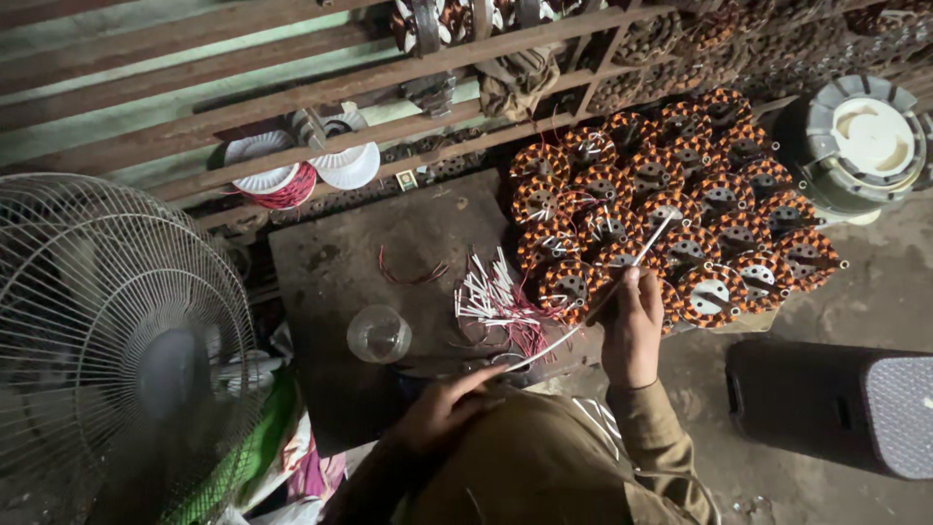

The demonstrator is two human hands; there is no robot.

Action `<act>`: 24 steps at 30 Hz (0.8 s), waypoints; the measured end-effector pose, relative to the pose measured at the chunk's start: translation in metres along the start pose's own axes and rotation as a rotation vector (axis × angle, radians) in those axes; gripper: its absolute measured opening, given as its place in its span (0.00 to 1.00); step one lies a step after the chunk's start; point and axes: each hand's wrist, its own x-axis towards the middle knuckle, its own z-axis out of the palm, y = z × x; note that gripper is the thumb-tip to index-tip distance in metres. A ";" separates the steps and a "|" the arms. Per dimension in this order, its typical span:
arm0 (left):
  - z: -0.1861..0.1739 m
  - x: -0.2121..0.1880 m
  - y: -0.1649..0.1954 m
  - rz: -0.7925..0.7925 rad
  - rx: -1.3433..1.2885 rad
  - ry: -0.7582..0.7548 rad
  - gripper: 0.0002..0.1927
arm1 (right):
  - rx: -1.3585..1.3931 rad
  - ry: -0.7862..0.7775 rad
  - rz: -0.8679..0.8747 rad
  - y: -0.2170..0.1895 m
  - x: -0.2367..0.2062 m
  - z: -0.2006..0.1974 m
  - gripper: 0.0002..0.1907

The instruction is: The person inserts white plastic tubes into the ends of red wires, then gathers the prepared wires into a bundle. The person works at a cluttered table with many copper-wound motor stators nearby.

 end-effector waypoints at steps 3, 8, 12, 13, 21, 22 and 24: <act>-0.005 0.006 0.010 -0.011 -0.155 0.167 0.23 | 0.080 0.073 -0.028 -0.004 0.000 -0.005 0.11; -0.023 0.055 0.004 0.014 -0.978 0.877 0.17 | 0.199 0.087 -0.192 -0.015 -0.014 0.005 0.12; -0.038 0.100 0.005 0.170 -1.132 0.831 0.17 | 0.286 0.016 -0.236 -0.020 -0.022 0.021 0.11; -0.041 0.105 0.007 0.208 -1.159 0.797 0.17 | 0.301 0.011 -0.232 -0.020 -0.024 0.024 0.11; -0.050 0.116 0.008 0.185 -1.195 0.884 0.15 | 0.343 -0.020 -0.344 -0.025 -0.030 0.019 0.09; -0.050 0.117 0.007 0.190 -1.193 0.909 0.16 | 0.366 -0.009 -0.340 -0.025 -0.029 0.017 0.09; -0.050 0.120 0.006 0.194 -1.165 0.896 0.18 | 0.353 -0.030 -0.352 -0.027 -0.028 0.014 0.10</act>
